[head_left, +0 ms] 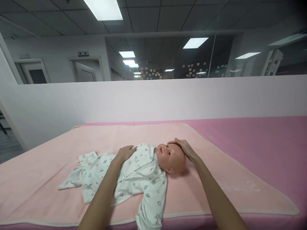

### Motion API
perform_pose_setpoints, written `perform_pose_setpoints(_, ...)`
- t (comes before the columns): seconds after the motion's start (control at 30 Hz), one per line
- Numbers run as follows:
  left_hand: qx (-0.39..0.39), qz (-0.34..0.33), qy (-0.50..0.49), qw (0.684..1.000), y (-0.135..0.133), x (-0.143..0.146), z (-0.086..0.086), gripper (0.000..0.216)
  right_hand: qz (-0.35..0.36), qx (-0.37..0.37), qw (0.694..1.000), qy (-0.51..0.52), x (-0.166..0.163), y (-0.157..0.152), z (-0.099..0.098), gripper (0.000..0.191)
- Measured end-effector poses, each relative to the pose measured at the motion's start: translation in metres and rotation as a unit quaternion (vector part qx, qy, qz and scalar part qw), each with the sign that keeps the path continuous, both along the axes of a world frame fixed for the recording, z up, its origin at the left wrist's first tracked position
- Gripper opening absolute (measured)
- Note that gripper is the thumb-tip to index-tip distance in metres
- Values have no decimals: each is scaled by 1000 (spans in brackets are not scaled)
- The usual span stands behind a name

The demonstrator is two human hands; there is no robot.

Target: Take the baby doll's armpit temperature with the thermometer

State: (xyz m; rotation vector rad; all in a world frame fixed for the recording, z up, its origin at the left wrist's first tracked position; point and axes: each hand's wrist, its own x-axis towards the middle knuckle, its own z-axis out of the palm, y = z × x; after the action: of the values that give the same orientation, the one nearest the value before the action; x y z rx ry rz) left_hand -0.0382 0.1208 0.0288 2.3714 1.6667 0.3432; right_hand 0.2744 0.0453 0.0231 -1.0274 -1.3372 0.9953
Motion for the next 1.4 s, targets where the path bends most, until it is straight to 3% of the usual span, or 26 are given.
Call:
perform_pose_setpoints(0.17, -1, -3, 0, 1000, 0, 0, -1, 58, -42, 7, 996, 76, 5, 2, -2, 48)
perform_pose_setpoints(0.4, -4, -1, -10, 1000, 0, 0, -1, 57, 55, -5, 998, -21, -8, -12, 8, 46)
perform_pose_setpoints(0.63, -20, 22, -37, 999, 6, -1, -4, 53, 5, 13, 999, 30, -2, -7, 4, 45)
perform_pose_setpoints(0.8, 20, 50, -93, 994, 3, -1, 2, 53, 23, -15, 1000, 1, -7, -10, 4, 45)
perform_pose_setpoints(0.87, 36, 9, -189, 981, -5, 3, 8, 54, 28, -27, 999, -6, -10, -11, 4, 45)
perform_pose_setpoints(0.93, 7, -88, -360, 929, -17, 12, 14, 52, 21, -29, 999, -9, -11, -11, 5, 45)
perform_pose_setpoints(1.0, -47, -157, -427, 889, -31, 25, 17, 47, 13, -31, 999, -13, -11, -10, 4, 46)
perform_pose_setpoints(1.07, -108, -200, -359, 905, -44, 39, 18, 39, 15, -29, 999, -16, -10, -8, 2, 46)
perform_pose_setpoints(1.17, -76, -230, -278, 930, -57, 54, 17, 28, 19, -15, 1000, -16, -9, -4, -2, 44)
perform_pose_setpoints(1.3, -62, -245, -266, 930, -61, 57, 17, 25, 18, -9, 1000, -17, -7, -2, -7, 42)
perform_pose_setpoints(1.4, -100, -214, -320, 918, -53, 51, 13, 29, -55, 38, 997, -27, -5, -7, 0, 37)
